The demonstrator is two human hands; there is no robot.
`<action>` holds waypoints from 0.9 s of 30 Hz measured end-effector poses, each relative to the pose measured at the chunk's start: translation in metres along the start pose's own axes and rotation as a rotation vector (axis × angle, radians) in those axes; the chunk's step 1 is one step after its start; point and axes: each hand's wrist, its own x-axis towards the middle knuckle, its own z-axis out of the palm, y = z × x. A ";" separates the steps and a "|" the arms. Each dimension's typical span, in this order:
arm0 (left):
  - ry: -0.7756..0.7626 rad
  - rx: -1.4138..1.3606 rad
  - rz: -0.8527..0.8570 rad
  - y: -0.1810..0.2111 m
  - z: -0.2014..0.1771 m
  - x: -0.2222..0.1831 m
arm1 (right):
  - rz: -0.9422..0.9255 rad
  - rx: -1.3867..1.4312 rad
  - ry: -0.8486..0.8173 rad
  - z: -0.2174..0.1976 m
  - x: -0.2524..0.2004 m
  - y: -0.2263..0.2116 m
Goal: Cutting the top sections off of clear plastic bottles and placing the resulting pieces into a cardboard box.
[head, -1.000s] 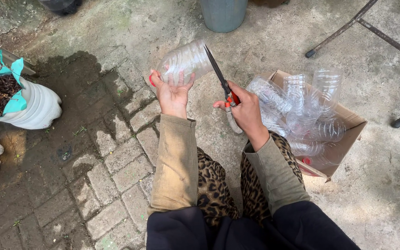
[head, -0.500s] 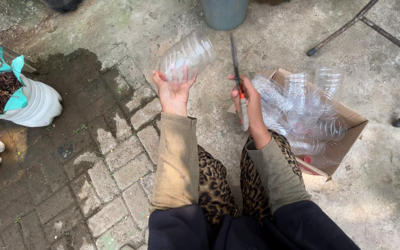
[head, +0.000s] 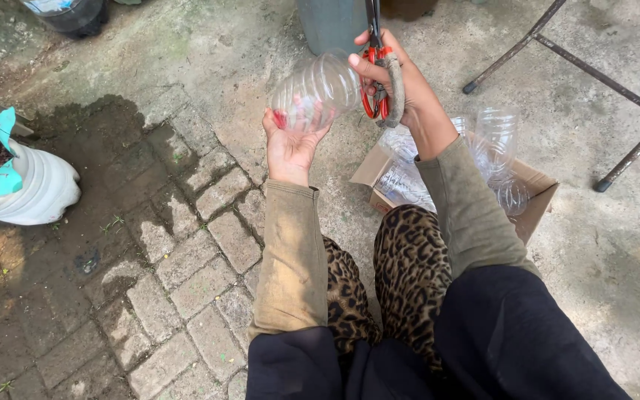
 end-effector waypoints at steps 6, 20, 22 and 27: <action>-0.017 0.028 0.032 -0.002 0.007 -0.010 | 0.116 0.108 0.027 -0.001 -0.012 0.003; -0.105 0.231 0.392 0.005 0.014 -0.017 | 0.122 0.044 0.108 0.021 -0.053 0.018; -0.105 0.240 0.410 0.006 0.017 -0.020 | 0.106 0.070 0.087 0.019 -0.063 0.022; -0.050 0.260 0.432 0.007 0.017 -0.019 | -0.176 -0.441 0.090 0.015 -0.095 0.051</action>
